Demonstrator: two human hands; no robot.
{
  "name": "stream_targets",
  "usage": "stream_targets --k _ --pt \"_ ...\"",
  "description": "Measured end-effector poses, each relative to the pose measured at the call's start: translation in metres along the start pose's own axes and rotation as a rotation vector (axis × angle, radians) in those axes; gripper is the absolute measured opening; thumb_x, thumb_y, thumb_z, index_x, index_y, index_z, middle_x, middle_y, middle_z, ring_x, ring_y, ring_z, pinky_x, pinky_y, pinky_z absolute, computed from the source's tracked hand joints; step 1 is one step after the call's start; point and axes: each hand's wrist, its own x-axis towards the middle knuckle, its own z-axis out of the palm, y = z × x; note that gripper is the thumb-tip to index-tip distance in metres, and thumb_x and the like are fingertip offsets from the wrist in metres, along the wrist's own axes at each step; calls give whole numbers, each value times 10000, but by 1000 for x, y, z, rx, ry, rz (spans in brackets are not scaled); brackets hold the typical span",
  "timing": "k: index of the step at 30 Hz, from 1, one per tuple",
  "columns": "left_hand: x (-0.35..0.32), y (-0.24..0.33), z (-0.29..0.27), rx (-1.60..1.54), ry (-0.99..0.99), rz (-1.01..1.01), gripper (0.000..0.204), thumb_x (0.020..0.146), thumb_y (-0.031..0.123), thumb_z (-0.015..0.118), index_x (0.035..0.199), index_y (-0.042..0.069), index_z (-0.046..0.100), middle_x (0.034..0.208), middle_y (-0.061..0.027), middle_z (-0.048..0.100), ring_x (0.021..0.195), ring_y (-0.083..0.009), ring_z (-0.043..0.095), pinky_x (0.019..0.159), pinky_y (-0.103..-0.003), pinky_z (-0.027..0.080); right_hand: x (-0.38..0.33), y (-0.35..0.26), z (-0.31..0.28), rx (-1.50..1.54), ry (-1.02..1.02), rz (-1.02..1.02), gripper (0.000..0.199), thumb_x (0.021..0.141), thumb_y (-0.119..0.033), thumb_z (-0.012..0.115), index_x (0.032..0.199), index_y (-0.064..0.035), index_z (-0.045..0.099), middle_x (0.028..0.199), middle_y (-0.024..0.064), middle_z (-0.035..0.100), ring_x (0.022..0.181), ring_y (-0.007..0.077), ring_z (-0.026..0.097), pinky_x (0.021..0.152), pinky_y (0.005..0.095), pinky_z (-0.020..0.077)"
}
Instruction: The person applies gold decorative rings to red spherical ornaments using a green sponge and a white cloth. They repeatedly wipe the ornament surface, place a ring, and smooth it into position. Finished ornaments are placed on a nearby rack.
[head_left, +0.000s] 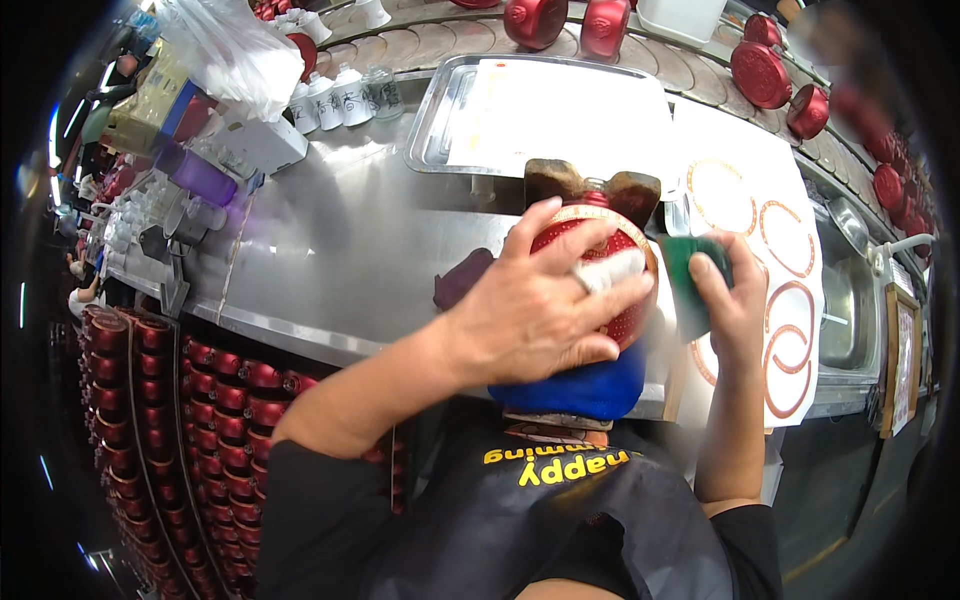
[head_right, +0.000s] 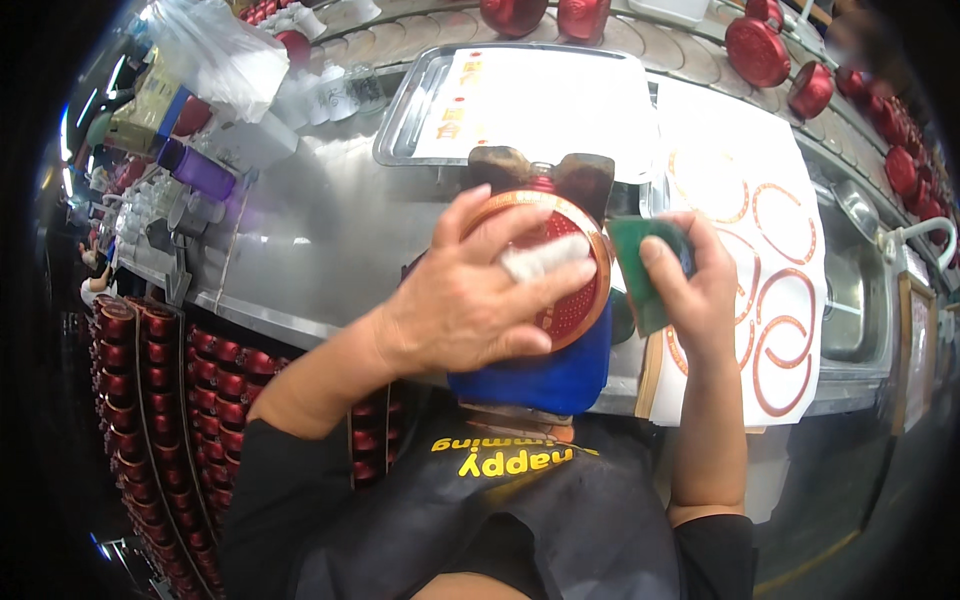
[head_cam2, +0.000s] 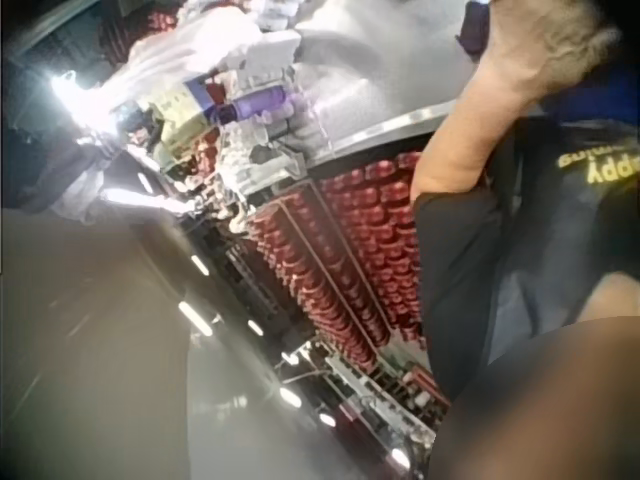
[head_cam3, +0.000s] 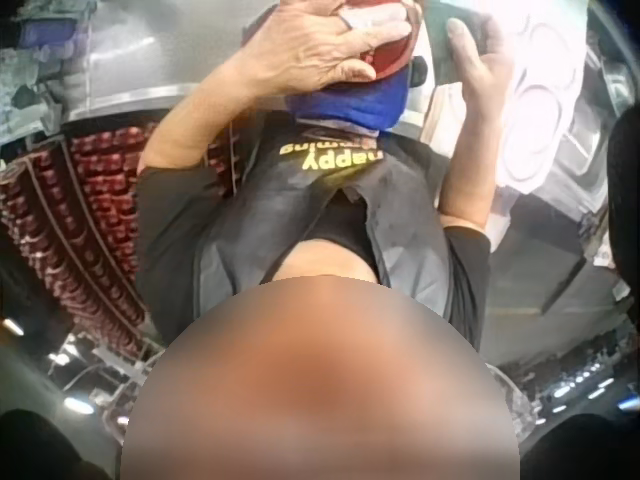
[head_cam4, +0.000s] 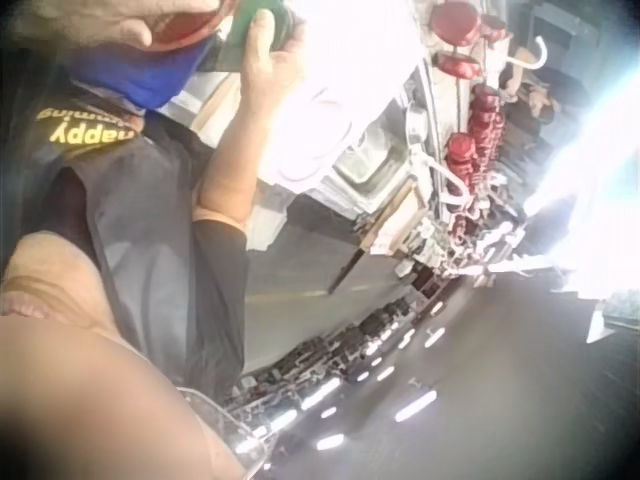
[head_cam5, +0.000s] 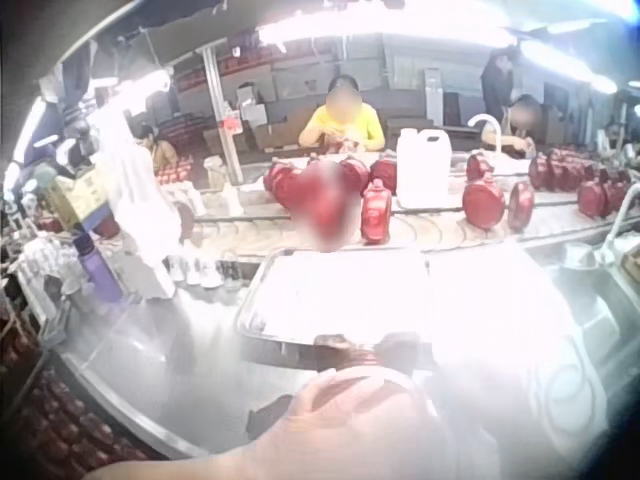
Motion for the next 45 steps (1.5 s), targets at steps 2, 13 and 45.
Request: stream_targets --k 2,13,45 --pt "-24 17 6 -78 112 -103 676 1063 648 337 1378 157 679 1371 -64 680 1467 -315 409 1248 -560 122 -23 0 6 0 -133 -166 225 955 -164 719 1104 -7 656 828 57 713 691 119 687 631 250 538" --pt "-22 6 2 201 63 -144 651 1044 643 356 1468 215 605 1346 3 694 1483 -282 374 1251 -592 19 -33 17 14 -182 -48 -221 194 954 -114 727 1083 4 643 841 65 715 723 124 676 667 259 534" --pt "-79 26 69 -703 341 -603 1204 914 713 618 1643 -22 2 1664 -261 250 1551 -408 230 1239 -618 38 -44 12 17 -517 -32 -1066 391 707 -33 811 1084 -117 745 859 34 593 731 223 507 742 405 395"
